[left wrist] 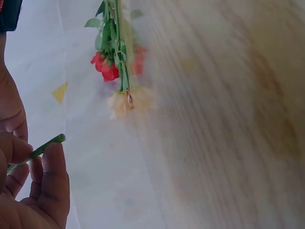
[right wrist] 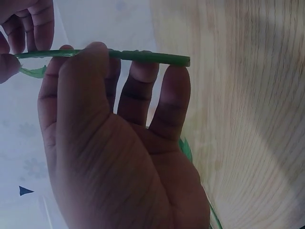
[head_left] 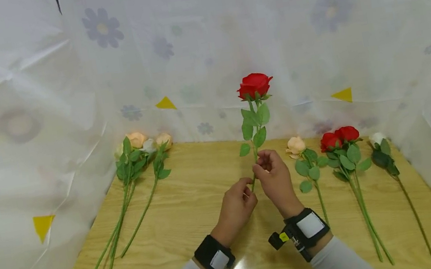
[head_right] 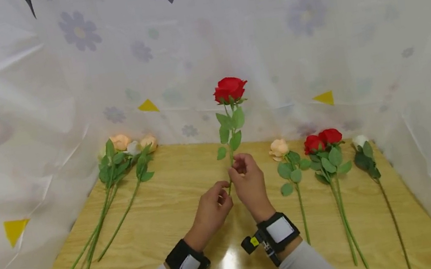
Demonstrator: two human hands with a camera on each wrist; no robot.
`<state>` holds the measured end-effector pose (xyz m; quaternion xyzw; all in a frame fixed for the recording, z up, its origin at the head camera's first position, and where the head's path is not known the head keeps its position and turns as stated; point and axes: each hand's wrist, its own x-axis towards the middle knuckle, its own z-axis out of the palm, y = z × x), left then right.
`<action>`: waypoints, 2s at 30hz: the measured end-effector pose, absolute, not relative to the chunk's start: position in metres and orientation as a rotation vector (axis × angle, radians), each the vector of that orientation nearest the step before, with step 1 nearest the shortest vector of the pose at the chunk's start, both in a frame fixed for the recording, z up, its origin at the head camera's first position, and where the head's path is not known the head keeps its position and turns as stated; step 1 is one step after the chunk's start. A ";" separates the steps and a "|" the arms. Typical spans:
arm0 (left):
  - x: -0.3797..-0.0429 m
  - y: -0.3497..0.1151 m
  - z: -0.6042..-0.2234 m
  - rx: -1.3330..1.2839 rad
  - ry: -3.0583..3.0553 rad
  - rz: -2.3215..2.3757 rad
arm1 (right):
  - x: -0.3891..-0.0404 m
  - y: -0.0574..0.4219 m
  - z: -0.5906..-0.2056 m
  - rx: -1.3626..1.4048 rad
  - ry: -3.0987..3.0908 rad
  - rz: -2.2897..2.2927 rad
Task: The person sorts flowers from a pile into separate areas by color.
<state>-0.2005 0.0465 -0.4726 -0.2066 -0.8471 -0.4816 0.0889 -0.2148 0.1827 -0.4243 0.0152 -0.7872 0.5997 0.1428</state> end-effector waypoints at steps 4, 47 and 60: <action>-0.198 0.049 -0.473 -0.622 -2.582 -1.379 | -0.213 0.187 -0.427 0.029 -2.308 1.713; -0.211 -0.189 -0.476 -0.078 -3.123 -0.840 | -0.173 0.461 -0.438 -0.261 -3.197 0.741; -0.187 -0.203 -0.471 -0.250 -3.281 -0.559 | -0.161 0.463 -0.471 -0.362 -3.246 0.760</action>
